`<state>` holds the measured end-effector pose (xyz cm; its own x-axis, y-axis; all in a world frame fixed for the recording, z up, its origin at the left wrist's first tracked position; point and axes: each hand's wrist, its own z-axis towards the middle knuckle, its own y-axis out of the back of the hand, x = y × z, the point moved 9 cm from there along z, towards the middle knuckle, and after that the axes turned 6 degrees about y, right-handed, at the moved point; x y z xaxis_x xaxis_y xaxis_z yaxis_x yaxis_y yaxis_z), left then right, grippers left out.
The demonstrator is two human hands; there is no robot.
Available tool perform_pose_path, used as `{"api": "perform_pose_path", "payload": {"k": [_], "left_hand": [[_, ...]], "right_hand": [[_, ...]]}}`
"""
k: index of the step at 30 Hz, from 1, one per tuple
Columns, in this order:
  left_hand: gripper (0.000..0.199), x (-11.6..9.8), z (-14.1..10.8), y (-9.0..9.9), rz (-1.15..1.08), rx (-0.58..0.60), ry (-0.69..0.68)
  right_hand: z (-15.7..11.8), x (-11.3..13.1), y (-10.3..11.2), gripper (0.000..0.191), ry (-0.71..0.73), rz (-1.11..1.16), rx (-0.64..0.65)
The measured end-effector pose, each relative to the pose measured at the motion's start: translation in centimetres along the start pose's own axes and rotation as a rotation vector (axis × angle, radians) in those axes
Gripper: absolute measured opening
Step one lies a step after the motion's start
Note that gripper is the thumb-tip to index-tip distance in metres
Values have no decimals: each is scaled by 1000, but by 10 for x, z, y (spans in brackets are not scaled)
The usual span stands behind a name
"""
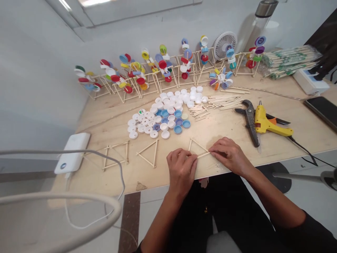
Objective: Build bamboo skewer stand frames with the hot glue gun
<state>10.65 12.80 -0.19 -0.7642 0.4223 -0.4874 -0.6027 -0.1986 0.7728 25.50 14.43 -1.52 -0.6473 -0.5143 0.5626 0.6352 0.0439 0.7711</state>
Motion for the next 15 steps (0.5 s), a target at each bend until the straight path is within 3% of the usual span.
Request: {"api": "perform_pose_path", "payload": {"k": [4,7,12,15], "left_hand": [[8,1,0,-1,-5,7,7],[8,0,0,-1,-15,4,2],[9,-1,1,1,-23,-8,-15],[11,0,1,0,-10,14,-25]], "right_hand": [[-1,3,8,15,-19,57,-46],[-7,2,36,20,-60,53,-198],[-41,-22,108,21,-178,-329,-511],[-62,-44,135,25,-229,-633,-502]]}}
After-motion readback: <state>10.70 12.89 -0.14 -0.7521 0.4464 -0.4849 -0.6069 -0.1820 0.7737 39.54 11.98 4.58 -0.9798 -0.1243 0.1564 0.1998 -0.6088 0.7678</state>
